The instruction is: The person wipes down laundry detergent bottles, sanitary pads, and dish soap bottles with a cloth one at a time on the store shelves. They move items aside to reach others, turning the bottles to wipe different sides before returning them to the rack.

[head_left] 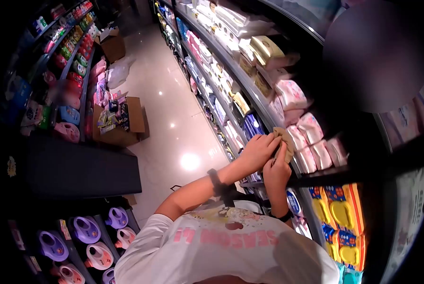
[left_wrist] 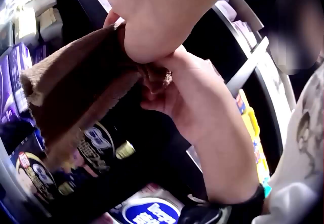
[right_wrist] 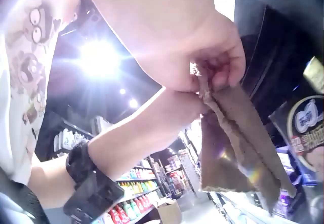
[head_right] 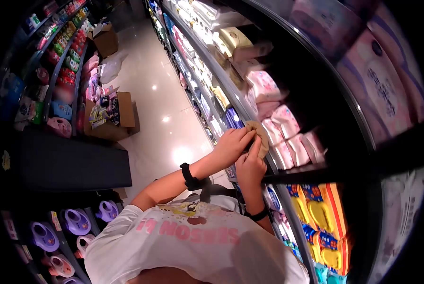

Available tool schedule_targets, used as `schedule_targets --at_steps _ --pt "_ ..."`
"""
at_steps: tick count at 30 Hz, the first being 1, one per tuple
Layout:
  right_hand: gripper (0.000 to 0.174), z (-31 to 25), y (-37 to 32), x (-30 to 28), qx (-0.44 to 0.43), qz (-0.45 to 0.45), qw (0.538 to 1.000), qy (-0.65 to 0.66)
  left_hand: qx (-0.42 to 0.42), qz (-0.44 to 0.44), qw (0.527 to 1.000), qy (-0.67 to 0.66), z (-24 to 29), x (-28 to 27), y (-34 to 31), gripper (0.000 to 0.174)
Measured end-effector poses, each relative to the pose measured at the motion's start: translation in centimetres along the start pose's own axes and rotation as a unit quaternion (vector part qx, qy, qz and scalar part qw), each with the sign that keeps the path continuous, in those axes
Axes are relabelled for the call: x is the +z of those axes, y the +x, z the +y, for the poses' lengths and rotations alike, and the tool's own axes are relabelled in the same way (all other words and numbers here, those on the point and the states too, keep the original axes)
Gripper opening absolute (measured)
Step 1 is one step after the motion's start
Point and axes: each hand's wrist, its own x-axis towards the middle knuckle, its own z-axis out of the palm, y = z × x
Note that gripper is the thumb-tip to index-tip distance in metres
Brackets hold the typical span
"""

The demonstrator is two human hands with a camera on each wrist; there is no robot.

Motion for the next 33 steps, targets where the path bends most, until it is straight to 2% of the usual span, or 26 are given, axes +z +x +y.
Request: schedule_targets --at_steps 4,6,8,10,12,15,16,20,25,29,32,33 --pt "0.061 -3.0 5.2 2.6 -0.020 -0.096 0.995 -0.026 -0.054 0.023 0.998 -0.011 -5.3 -2.1 1.7 0.045" --pt "0.062 -4.0 7.9 5.5 -0.063 -0.088 0.994 -0.026 -0.093 0.046 0.994 -0.026 -8.3 -2.8 2.5 0.040" --pt "0.060 -6.0 10.6 7.6 -0.059 -0.101 0.992 -0.036 -0.102 0.078 0.992 -0.012 -11.9 -3.0 3.0 0.039" --pt "0.059 -7.8 13.1 9.7 -0.075 -0.099 0.992 -0.017 -0.124 0.036 0.992 -0.002 -15.0 -5.0 4.3 0.040" --pt "0.061 -9.3 15.2 12.3 -0.081 -0.082 0.992 -0.042 -0.118 0.064 0.991 0.006 -18.2 -5.3 4.9 0.041" --pt "0.062 -11.8 17.9 15.0 -0.071 -0.082 0.993 -0.051 -0.129 0.031 0.991 -0.002 -23.1 -6.2 5.6 0.044" --pt "0.062 -12.7 18.8 15.8 -0.059 -0.089 0.993 -0.055 -0.103 0.063 0.992 0.017 -24.5 -6.5 5.9 0.045" --pt "0.060 -15.5 22.0 19.2 -0.065 -0.056 0.994 -0.063 -0.121 0.048 0.991 -0.041 -30.0 -7.5 7.0 0.048" --pt "0.062 -20.6 26.9 23.8 -0.005 -0.067 0.995 -0.079 -0.083 0.010 0.996 -0.027 -37.4 -11.0 9.2 0.038" --pt "0.060 -23.0 30.9 27.8 0.000 -0.051 0.992 -0.112 -0.069 0.026 0.996 -0.043 -43.3 -12.8 11.7 0.035" --pt "0.060 -25.1 33.1 29.7 -0.023 -0.029 0.996 -0.082 -0.072 0.019 0.997 -0.031 -46.8 -12.9 11.7 0.038" --pt "0.063 -26.0 33.8 30.2 0.002 -0.061 0.994 -0.091 -0.060 0.028 0.998 -0.020 -47.8 -13.5 11.9 0.040"
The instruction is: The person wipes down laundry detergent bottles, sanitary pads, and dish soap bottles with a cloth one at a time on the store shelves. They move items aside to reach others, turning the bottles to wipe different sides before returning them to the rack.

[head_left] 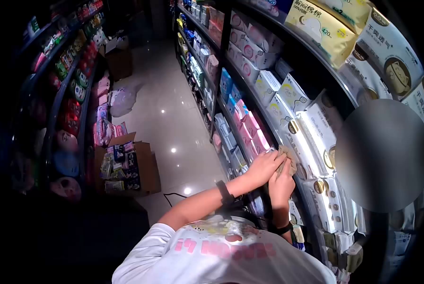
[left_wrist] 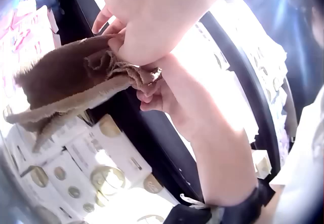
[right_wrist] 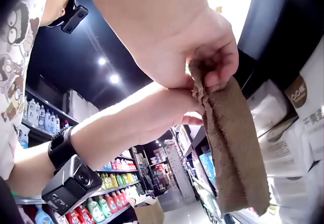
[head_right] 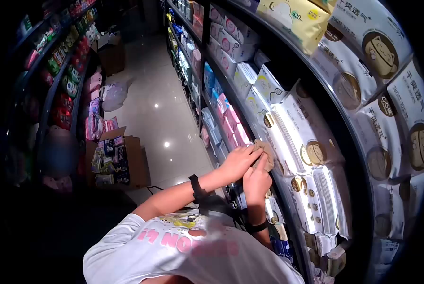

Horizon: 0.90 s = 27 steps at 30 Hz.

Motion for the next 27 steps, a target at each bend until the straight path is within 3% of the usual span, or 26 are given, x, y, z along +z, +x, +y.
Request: schedule_targets --at_steps 3,4,5,8,9,13,15,17,20,21,23,24,27 --pt "0.069 -1.2 2.5 3.0 0.000 0.011 1.000 -0.023 -0.037 -0.052 0.998 -0.004 -3.5 -0.9 1.2 0.041" --pt "0.066 -1.9 3.4 3.5 -0.008 0.026 0.999 -0.023 -0.019 -0.023 1.000 -0.005 -4.9 -1.1 1.7 0.041" --pt "0.061 -2.8 4.5 4.2 -0.072 0.105 0.992 0.010 -0.035 -0.025 0.999 -0.030 -6.4 -1.3 2.3 0.042" --pt "0.056 -5.0 8.1 6.9 -0.095 0.085 0.992 0.010 -0.009 -0.007 1.000 -0.024 -11.7 -2.1 3.9 0.045" --pt "0.055 -5.8 9.7 8.3 -0.131 0.115 0.983 -0.056 -0.010 -0.003 1.000 -0.005 -13.5 -2.3 4.6 0.049" --pt "0.062 -10.6 15.9 11.0 -0.036 -0.031 0.999 0.003 -0.040 -0.061 0.997 -0.032 -20.7 -5.5 8.0 0.057" --pt "0.062 -12.8 19.2 13.4 -0.069 0.008 0.997 0.025 -0.035 -0.043 0.998 -0.019 -24.2 -7.2 9.8 0.059" --pt "0.062 -15.4 22.6 15.3 -0.055 -0.016 0.998 0.023 -0.018 -0.022 0.999 -0.032 -27.9 -8.6 11.5 0.059" --pt "0.061 -19.3 27.1 17.2 -0.050 -0.042 0.996 0.067 -0.058 -0.023 0.997 -0.051 -33.1 -10.6 13.5 0.057" --pt "0.059 -20.3 28.6 18.6 -0.060 -0.036 0.992 0.100 -0.076 -0.035 0.995 -0.057 -34.8 -11.7 14.4 0.057" --pt "0.057 -22.3 31.2 20.5 -0.110 0.002 0.986 0.127 0.001 0.040 0.999 0.015 -38.2 -13.2 15.6 0.058" --pt "0.055 -23.5 32.4 21.8 -0.126 0.058 0.980 0.139 -0.045 0.024 0.999 0.005 -40.1 -13.6 16.2 0.059" --pt "0.059 -27.1 35.8 23.8 -0.148 0.113 0.964 0.189 -0.021 -0.002 1.000 -0.009 -45.3 -15.1 18.3 0.057"
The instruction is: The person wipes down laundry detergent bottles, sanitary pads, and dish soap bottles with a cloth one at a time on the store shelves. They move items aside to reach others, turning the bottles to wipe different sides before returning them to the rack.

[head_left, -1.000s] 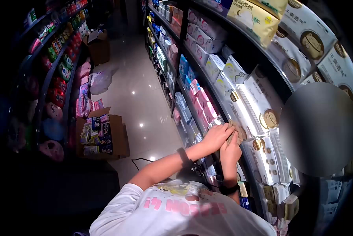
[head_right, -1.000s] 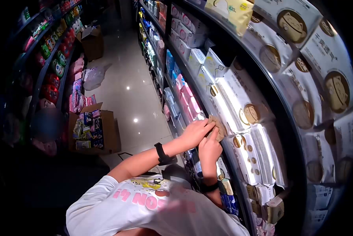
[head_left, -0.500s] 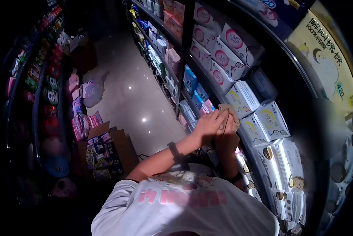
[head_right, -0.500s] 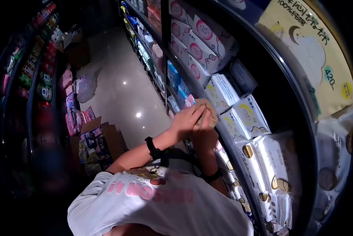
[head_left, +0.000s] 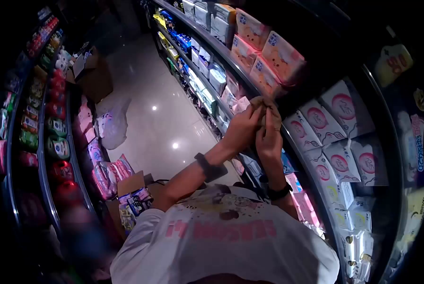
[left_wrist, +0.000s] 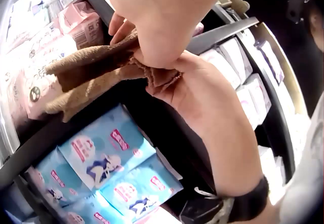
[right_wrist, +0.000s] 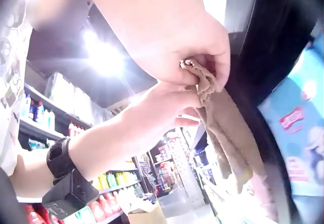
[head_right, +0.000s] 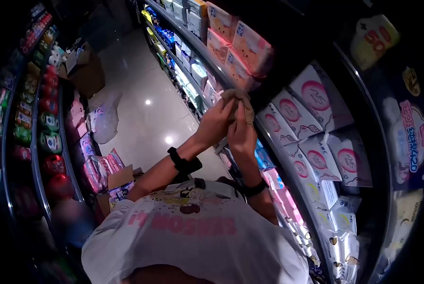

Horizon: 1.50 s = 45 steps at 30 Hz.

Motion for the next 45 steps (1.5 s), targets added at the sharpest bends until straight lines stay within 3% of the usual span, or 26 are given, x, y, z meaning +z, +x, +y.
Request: schedule_targets --at_steps 1,4,7,12,14,17,24,28,30,36,40,45 --pt "0.060 -1.3 1.2 0.7 0.149 -0.107 0.981 -0.056 -0.002 -0.030 0.999 -0.013 -1.6 -0.2 0.8 0.055" --pt "0.062 -3.3 3.8 3.9 0.227 -0.084 0.960 -0.140 0.056 -0.067 0.994 -0.068 -5.9 -1.3 2.8 0.054" --pt "0.059 -3.8 6.0 5.7 0.195 -0.034 0.970 -0.142 0.046 -0.103 0.991 -0.068 -8.2 -3.3 4.7 0.054" --pt "0.053 -4.5 9.8 9.5 0.213 -0.033 0.965 -0.149 0.010 -0.079 0.994 -0.076 -12.9 -4.4 6.7 0.056" --pt "0.053 -3.6 11.4 11.7 0.170 -0.018 0.976 -0.132 -0.019 -0.093 0.994 -0.057 -15.3 -4.8 7.5 0.057" --pt "0.053 -4.2 14.8 14.8 0.177 -0.037 0.979 -0.094 -0.029 -0.080 0.996 -0.022 -19.1 -6.3 9.4 0.055" --pt "0.051 -4.9 22.9 23.8 0.130 -0.033 0.990 -0.052 -0.020 0.019 1.000 0.013 -29.9 -8.7 13.9 0.048" --pt "0.055 -5.8 28.5 29.9 0.127 -0.046 0.989 -0.051 -0.030 0.028 0.999 0.036 -36.7 -11.3 17.3 0.050" --pt "0.057 -6.3 31.2 32.9 0.114 -0.057 0.989 -0.071 -0.052 -0.009 0.997 0.052 -40.1 -12.6 19.0 0.050" --pt "0.058 -8.4 39.0 40.1 0.109 -0.123 0.982 -0.098 -0.072 0.029 0.995 0.066 -48.3 -15.7 23.1 0.049" --pt "0.059 -8.5 42.2 44.0 0.072 -0.121 0.984 -0.105 -0.099 0.045 0.993 0.054 -52.0 -17.0 25.0 0.047" --pt "0.058 -10.1 45.9 47.5 0.111 -0.150 0.977 -0.108 -0.116 0.034 0.990 0.071 -56.0 -18.4 26.9 0.046"
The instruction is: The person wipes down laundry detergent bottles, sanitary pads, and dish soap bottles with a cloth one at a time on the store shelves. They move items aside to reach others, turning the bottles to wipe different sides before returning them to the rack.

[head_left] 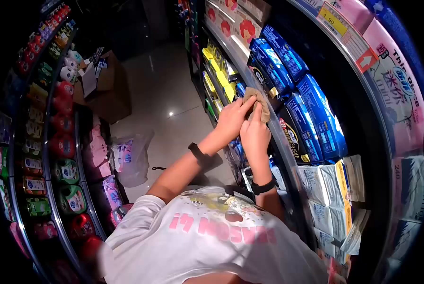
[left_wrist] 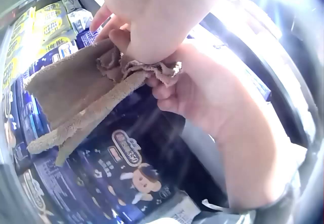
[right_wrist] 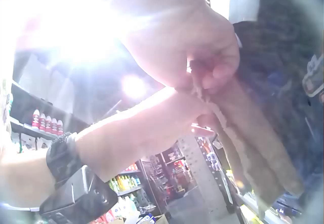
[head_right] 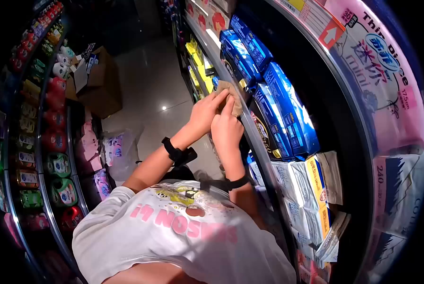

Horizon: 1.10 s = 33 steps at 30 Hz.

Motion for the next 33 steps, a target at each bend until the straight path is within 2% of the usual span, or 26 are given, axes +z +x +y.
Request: schedule_targets --at_steps 9,13,14,15,17,19,20,23,26,27,29,30,31,33 --pt "0.062 -3.2 5.5 3.2 0.019 -0.020 0.999 -0.026 0.014 0.017 1.000 -0.009 -5.9 -0.8 4.1 0.050" --pt "0.062 -5.5 8.7 5.1 0.009 -0.005 1.000 -0.014 0.016 -0.005 1.000 0.003 -9.6 -1.9 6.6 0.050" --pt "0.059 -5.5 9.7 6.5 -0.021 0.033 0.999 -0.033 0.021 -0.006 1.000 0.001 -10.9 -1.9 7.1 0.050" --pt "0.055 -6.4 10.6 7.1 -0.012 0.017 0.999 -0.037 -0.008 -0.001 1.000 -0.023 -12.2 -2.0 7.7 0.044" --pt "0.055 -6.6 12.8 10.7 -0.006 -0.057 0.998 0.023 -0.050 -0.055 0.995 -0.067 -16.2 -1.7 8.0 0.040" --pt "0.051 -8.1 14.2 12.3 -0.008 -0.044 0.996 0.075 -0.022 -0.077 0.992 -0.098 -19.1 -2.4 8.1 0.038" --pt "0.050 -8.7 14.8 12.9 -0.011 -0.048 0.995 0.086 -0.041 -0.088 0.982 -0.159 -20.5 -2.3 7.9 0.041" --pt "0.041 -10.9 15.6 14.4 -0.060 -0.012 0.985 0.160 -0.037 -0.037 0.961 -0.272 -24.0 -3.6 8.8 0.045" --pt "0.036 -13.9 16.9 13.6 -0.099 -0.012 0.955 0.281 -0.104 -0.021 0.916 -0.386 -26.5 -6.6 10.0 0.043" --pt "0.034 -15.3 17.4 12.8 -0.065 -0.059 0.951 0.298 -0.146 -0.045 0.882 -0.446 -27.3 -7.9 10.2 0.041" --pt "0.032 -17.0 18.8 14.2 -0.135 -0.038 0.902 0.407 -0.221 -0.027 0.781 -0.583 -28.3 -10.8 10.8 0.045" --pt "0.032 -18.3 19.2 13.9 -0.136 -0.058 0.892 0.427 -0.200 -0.043 0.808 -0.553 -30.3 -10.8 10.3 0.047" --pt "0.030 -19.0 19.7 14.3 -0.134 -0.100 0.863 0.477 -0.206 -0.032 0.810 -0.549 -32.7 -11.0 9.5 0.047" --pt "0.029 -21.0 20.8 14.9 -0.051 -0.209 0.841 0.497 -0.328 -0.214 0.664 -0.637 -36.9 -12.7 7.7 0.049"
